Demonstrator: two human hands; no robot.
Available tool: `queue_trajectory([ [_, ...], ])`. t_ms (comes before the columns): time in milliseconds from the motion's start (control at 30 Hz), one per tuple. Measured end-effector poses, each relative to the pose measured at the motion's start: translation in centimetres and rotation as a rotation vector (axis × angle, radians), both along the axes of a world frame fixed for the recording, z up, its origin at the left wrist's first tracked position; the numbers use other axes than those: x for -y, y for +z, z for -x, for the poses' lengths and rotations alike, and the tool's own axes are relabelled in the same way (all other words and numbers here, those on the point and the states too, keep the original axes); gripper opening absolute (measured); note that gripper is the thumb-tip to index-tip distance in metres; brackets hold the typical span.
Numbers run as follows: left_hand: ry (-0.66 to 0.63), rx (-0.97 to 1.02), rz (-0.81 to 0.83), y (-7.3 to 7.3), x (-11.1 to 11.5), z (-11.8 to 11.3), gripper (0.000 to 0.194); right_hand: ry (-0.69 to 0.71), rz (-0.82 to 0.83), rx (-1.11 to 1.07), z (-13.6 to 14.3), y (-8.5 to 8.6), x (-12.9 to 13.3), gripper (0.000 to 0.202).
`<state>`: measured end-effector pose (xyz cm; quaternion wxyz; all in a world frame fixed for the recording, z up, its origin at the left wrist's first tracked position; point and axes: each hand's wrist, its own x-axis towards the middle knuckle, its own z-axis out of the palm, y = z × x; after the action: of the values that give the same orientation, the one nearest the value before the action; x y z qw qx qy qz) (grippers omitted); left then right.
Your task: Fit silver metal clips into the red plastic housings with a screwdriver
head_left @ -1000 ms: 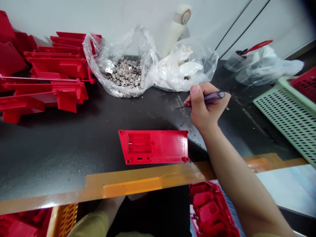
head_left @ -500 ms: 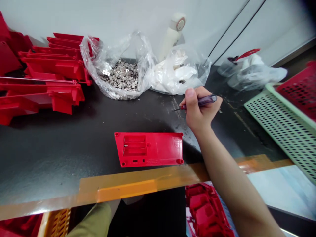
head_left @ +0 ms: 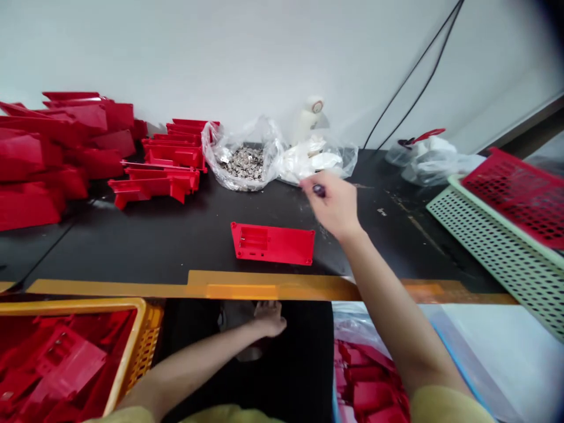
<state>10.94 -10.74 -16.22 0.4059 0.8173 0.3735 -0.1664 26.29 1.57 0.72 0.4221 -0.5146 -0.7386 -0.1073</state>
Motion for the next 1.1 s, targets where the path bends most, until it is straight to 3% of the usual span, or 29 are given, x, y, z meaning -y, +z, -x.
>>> queue_trajectory([
  [100,-0.196,0.028,-0.001,4.7,2.3,1.0,0.035,0.169,0.259,0.223,1.9,0.5,3.5,0.026],
  [200,-0.380,0.210,0.021,11.4,3.5,3.9,0.028,0.252,0.418,0.391,3.5,-0.5,6.8,0.044],
  [233,-0.391,0.379,0.020,13.6,3.4,5.2,0.026,0.254,0.446,0.420,3.8,-1.0,7.5,0.046],
  [300,-0.289,0.601,-0.014,17.0,1.9,8.0,0.028,0.236,0.470,0.436,4.1,-1.7,8.2,0.041],
  [367,0.010,0.705,-0.214,18.6,-0.7,10.6,0.027,0.237,0.486,0.421,4.0,-1.7,8.1,0.037],
  [433,0.264,0.778,-0.513,18.4,-3.8,12.6,0.029,0.241,0.515,0.390,3.6,-1.0,7.5,0.036],
  [467,0.345,0.785,-0.568,17.9,-5.3,13.3,0.039,0.243,0.540,0.369,3.4,-0.4,7.1,0.033],
  [500,0.376,0.788,-0.571,17.3,-6.5,13.7,0.047,0.250,0.571,0.346,3.1,0.3,6.6,0.030],
  [600,0.386,0.780,-0.474,15.2,-8.3,14.2,0.046,0.330,0.704,0.295,2.5,2.0,5.0,0.027],
  [733,0.387,0.758,-0.323,12.9,-8.0,13.6,0.040,0.453,0.878,0.297,2.3,2.7,2.6,0.033],
  [900,0.520,0.652,-0.349,10.9,-7.8,13.2,0.036,0.532,0.955,0.317,3.4,1.5,-0.9,0.036],
  [1000,0.626,0.541,-0.402,10.8,-7.7,13.3,0.045,0.544,0.871,0.305,4.8,0.5,-2.7,0.027],
  [1100,0.681,0.421,-0.462,11.3,-6.6,13.5,0.056,0.457,0.648,0.212,6.6,-0.2,-3.4,0.024],
])
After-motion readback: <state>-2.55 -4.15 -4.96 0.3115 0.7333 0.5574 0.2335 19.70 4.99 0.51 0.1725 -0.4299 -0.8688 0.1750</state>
